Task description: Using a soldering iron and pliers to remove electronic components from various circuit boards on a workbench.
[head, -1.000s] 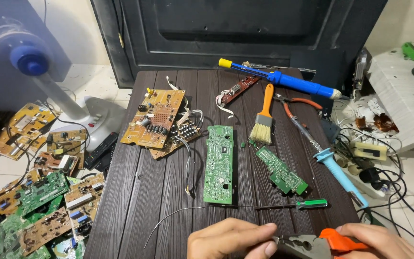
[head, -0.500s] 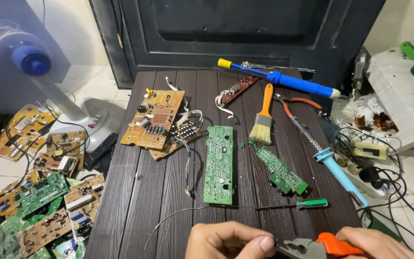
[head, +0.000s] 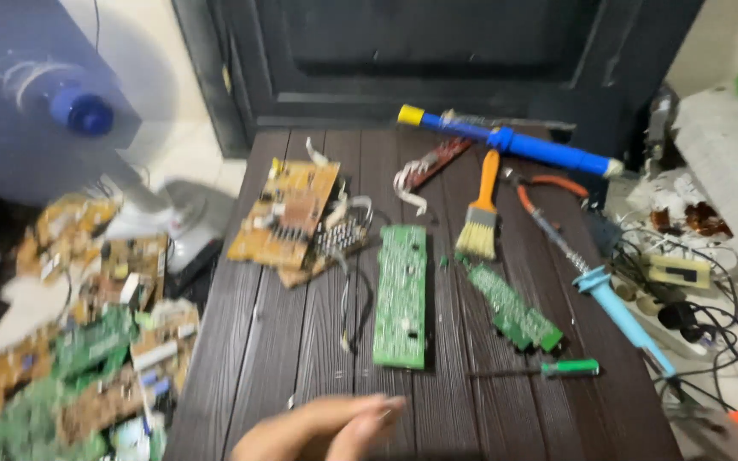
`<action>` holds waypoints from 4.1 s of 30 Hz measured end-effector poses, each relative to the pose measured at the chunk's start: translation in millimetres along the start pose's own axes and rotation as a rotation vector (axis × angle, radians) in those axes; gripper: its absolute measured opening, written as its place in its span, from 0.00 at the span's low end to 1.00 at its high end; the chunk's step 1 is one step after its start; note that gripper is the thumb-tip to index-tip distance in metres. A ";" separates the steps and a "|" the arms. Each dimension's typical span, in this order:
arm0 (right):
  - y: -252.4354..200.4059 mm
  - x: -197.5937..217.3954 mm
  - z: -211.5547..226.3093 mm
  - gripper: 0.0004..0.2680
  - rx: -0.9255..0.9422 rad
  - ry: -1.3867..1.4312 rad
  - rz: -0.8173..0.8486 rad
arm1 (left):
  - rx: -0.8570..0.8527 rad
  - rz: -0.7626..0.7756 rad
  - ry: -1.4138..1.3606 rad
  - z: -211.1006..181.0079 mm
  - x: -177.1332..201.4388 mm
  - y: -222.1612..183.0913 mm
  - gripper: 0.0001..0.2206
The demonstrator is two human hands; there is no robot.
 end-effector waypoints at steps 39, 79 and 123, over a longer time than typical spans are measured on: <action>-186.2 -114.6 519.3 0.13 0.876 -0.413 -1.232 | 0.459 0.245 -0.675 19.2 -134.6 -12.2 0.11; -197.8 -114.9 509.5 0.13 1.061 -0.263 -1.409 | 0.389 0.193 -0.704 19.7 -139.7 -34.6 0.15; -202.6 -118.8 480.2 0.05 1.391 -0.340 -1.162 | 0.537 0.466 -0.783 11.9 -209.8 -52.8 0.07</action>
Point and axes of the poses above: each hand's wrist, its own y-axis towards the middle knuckle, its own x-axis out of the back of the hand, z = x × y, the point moved 9 cm from there along y, towards the middle knuckle, and after that the axes turned 8 degrees about y, right-handed, at the moved point
